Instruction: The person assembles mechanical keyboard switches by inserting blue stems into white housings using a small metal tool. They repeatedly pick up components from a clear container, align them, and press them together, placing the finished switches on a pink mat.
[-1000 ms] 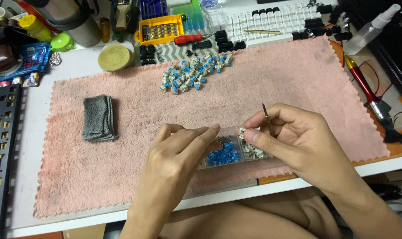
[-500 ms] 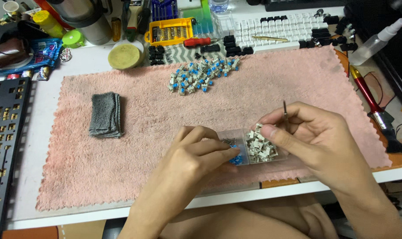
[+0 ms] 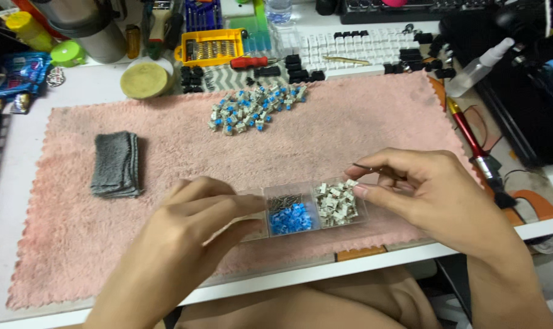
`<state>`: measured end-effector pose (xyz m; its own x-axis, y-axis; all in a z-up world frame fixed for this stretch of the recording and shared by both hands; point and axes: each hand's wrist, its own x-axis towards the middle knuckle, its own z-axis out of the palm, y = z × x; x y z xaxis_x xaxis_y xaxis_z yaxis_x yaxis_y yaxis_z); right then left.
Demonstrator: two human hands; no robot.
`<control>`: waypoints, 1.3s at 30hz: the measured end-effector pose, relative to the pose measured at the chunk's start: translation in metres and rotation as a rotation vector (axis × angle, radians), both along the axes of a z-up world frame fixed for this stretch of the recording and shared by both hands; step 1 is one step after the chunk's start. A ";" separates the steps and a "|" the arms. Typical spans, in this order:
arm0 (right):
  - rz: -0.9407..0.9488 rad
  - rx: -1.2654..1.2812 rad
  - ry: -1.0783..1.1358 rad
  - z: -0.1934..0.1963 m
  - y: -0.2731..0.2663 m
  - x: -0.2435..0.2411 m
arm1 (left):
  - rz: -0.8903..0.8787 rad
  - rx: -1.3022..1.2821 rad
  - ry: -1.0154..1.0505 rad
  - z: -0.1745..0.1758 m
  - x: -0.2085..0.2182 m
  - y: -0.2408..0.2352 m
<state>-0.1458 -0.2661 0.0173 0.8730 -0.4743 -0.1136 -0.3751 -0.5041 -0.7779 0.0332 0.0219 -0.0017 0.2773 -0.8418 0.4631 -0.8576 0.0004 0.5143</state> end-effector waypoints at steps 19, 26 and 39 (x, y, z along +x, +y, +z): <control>0.242 -0.289 -0.074 0.000 -0.027 0.045 | 0.039 0.045 -0.060 -0.003 0.017 0.017; 0.258 -0.442 -0.014 -0.046 -0.053 0.137 | 0.100 0.033 -0.091 -0.007 0.023 0.022; 0.432 -0.742 -0.153 -0.094 -0.080 0.183 | 0.094 -0.088 -0.010 -0.017 0.023 0.007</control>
